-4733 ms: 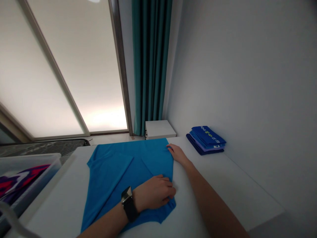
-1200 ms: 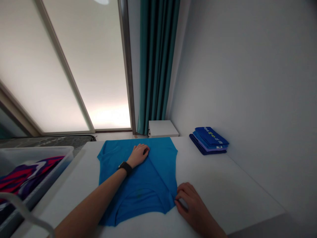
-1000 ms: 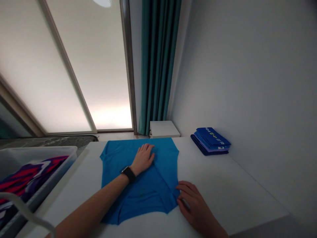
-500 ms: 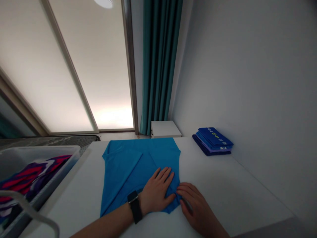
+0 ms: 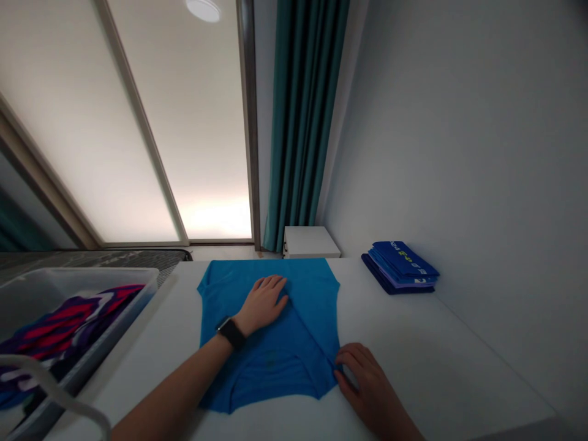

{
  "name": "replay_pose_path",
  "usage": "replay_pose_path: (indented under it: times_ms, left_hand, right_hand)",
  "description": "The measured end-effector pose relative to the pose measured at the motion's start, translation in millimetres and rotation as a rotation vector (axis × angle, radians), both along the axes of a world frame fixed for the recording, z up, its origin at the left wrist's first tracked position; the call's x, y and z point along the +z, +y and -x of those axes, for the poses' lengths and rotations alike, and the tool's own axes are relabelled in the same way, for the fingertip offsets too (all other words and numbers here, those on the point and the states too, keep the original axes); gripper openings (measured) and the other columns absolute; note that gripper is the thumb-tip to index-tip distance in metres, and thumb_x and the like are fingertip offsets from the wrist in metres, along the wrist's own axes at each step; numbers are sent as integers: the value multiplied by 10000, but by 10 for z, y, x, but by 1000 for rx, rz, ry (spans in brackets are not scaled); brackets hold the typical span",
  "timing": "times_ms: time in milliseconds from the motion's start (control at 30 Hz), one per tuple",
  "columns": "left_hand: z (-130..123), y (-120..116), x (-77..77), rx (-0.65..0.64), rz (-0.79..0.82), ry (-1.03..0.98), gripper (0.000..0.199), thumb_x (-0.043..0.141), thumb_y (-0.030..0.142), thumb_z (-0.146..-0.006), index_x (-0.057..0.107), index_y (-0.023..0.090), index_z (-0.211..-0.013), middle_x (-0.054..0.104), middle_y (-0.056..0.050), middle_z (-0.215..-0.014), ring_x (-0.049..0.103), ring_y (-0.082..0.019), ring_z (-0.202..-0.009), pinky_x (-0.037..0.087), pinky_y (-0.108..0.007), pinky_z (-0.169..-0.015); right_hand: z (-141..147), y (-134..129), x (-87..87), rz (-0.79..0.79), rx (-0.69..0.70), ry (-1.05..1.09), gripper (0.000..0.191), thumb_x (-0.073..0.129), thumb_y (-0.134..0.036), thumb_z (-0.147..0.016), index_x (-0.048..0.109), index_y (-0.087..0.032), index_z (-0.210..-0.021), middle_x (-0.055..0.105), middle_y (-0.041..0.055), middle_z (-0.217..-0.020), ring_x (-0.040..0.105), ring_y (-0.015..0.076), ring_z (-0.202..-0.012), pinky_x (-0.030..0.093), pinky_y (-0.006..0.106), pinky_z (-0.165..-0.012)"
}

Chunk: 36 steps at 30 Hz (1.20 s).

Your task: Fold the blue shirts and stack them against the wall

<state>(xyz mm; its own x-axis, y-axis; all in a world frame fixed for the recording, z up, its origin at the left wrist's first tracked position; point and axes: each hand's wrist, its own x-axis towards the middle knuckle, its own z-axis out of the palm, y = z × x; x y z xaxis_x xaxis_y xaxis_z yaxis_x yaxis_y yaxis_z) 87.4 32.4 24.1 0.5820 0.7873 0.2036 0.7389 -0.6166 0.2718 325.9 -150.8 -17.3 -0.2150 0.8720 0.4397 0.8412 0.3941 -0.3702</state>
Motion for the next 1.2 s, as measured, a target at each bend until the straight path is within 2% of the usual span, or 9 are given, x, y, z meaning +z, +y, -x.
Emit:
replay_pose_path:
  times_ms: [133,267,400,667,967,1100,1200]
  left_hand:
    - [158,184,-102,-64,66,-26,431,354,343,-981,457,293,-1396,484,-48,-1446,407,-242,-1350,249,-478,-1140]
    - [193,233,-237,-133,104,9,446,321,348,-994,413,311,-1429,426,-36,-1492,344,-227,-1392,197,-491,-1157]
    - [194,250,-302,-147,102,9,451,311,377,-998,416,295,-1430,424,-37,-1494,344,-224,-1391,178,-497,-1161]
    - [181,256,-277,-102,104,-52,428,346,348,-982,502,254,-1370,511,-59,-1423,427,-221,-1327,206,-474,-1152]
    - [166,226,-273,-96,26,-69,383,381,288,-950,591,249,-1269,588,-53,-1329,507,-228,-1246,223,-480,-1149]
    - [181,230,-197,-82,51,-112,386,364,309,-954,597,234,-1252,609,-62,-1285,522,-239,-1217,272,-478,-1123]
    - [193,261,-98,-49,88,-184,390,357,329,-952,610,219,-1228,635,-71,-1228,552,-249,-1167,365,-450,-1061]
  right_hand:
    - [21,16,-66,-35,-59,-10,159,535,-117,-827,526,-235,-933,605,52,-916,587,219,-867,482,372,-779]
    - [31,32,-117,-44,-102,-32,120,527,-121,-843,508,-233,-881,579,40,-864,570,216,-819,458,377,-758]
    - [33,42,-118,-53,-104,-54,140,508,-100,-847,491,-234,-812,561,22,-814,556,202,-772,441,368,-738]
    - [28,37,-94,-89,-107,-40,199,485,-39,-791,459,-235,-773,549,12,-797,551,192,-776,441,354,-757]
    - [15,15,-38,2,-74,-5,148,566,-89,-803,505,-222,-781,562,33,-864,553,207,-828,450,366,-768]
    - [-35,46,16,62,-61,122,116,483,-134,-876,551,-226,-858,581,46,-894,569,205,-857,472,360,-797]
    - [-106,120,104,131,-50,217,142,445,-159,-902,571,-222,-918,601,59,-925,586,199,-881,488,332,-791]
